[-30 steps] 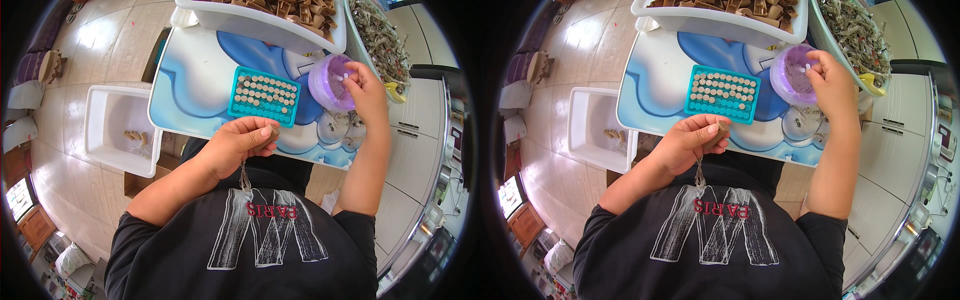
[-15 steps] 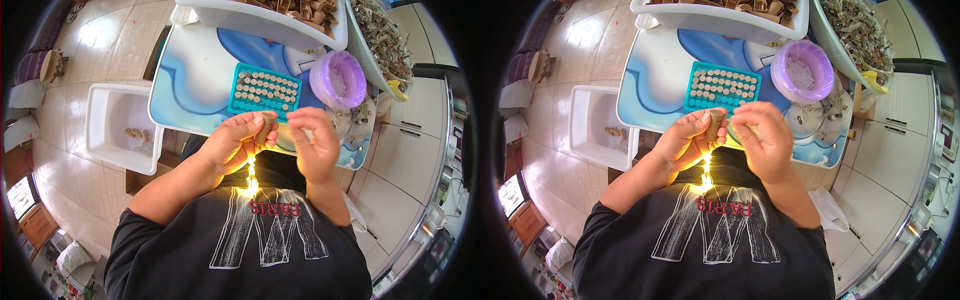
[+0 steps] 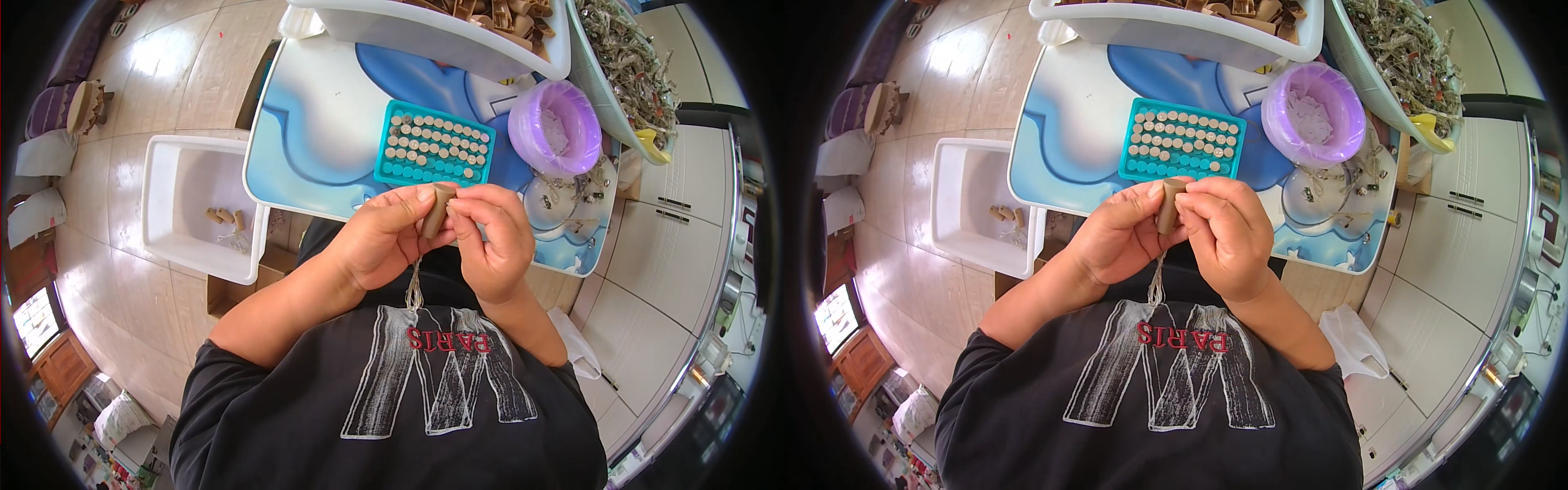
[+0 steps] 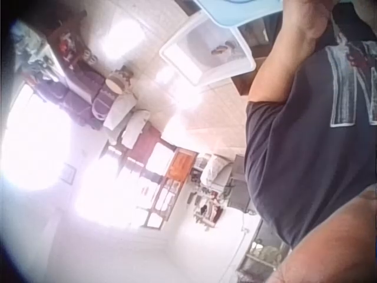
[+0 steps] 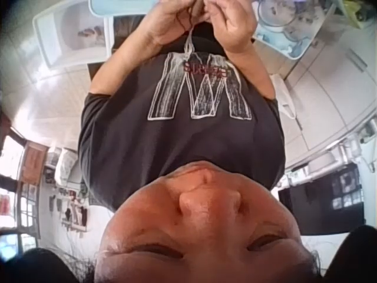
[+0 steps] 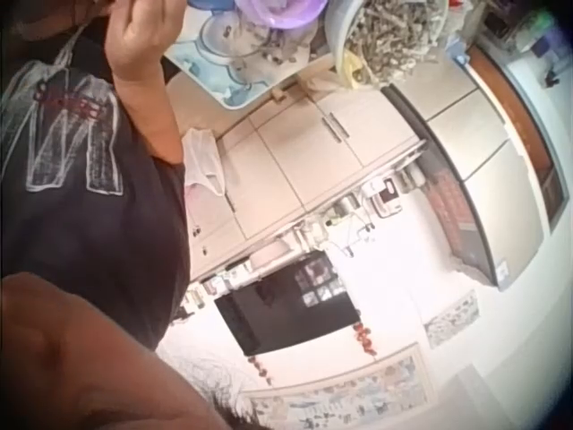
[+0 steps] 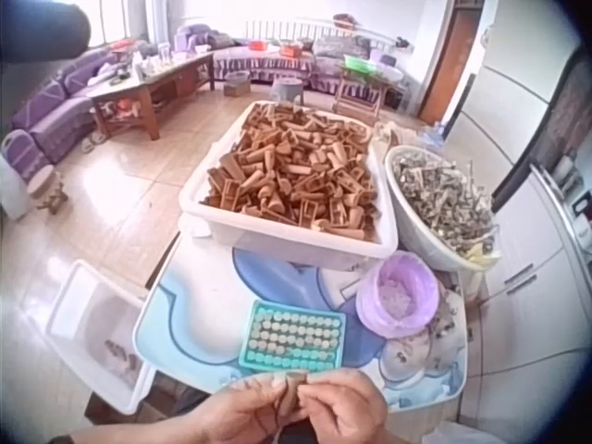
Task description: Manually assembling small metal or plastic components by stringing them onto a cord.
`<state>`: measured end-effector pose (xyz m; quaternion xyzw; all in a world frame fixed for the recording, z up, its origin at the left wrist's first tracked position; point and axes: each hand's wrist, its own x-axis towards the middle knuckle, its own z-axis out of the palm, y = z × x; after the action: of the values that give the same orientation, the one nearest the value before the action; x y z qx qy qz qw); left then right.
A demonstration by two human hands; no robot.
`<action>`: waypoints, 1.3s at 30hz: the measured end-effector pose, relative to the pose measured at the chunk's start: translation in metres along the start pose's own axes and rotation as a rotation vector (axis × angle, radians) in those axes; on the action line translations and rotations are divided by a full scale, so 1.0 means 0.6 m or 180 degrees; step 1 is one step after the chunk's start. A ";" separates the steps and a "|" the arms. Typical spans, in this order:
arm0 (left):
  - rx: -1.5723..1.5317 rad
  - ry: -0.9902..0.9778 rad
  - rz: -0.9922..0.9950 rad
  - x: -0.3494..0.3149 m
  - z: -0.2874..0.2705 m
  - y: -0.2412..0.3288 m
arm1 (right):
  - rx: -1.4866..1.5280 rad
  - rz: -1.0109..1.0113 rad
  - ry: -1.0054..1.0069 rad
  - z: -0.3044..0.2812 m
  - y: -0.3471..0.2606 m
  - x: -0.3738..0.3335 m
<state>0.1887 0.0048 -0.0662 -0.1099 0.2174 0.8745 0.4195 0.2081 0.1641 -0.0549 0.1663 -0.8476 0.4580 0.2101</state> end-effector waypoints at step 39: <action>0.1416 0.1193 0.2572 -0.122 -0.050 0.163 | -0.0583 -0.0404 0.0035 -0.028 0.042 0.121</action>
<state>0.1580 -0.1137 -0.0370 -0.0801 0.4956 0.8648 0.0140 0.1373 0.1850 -0.0271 0.1972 -0.8725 0.3653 0.2577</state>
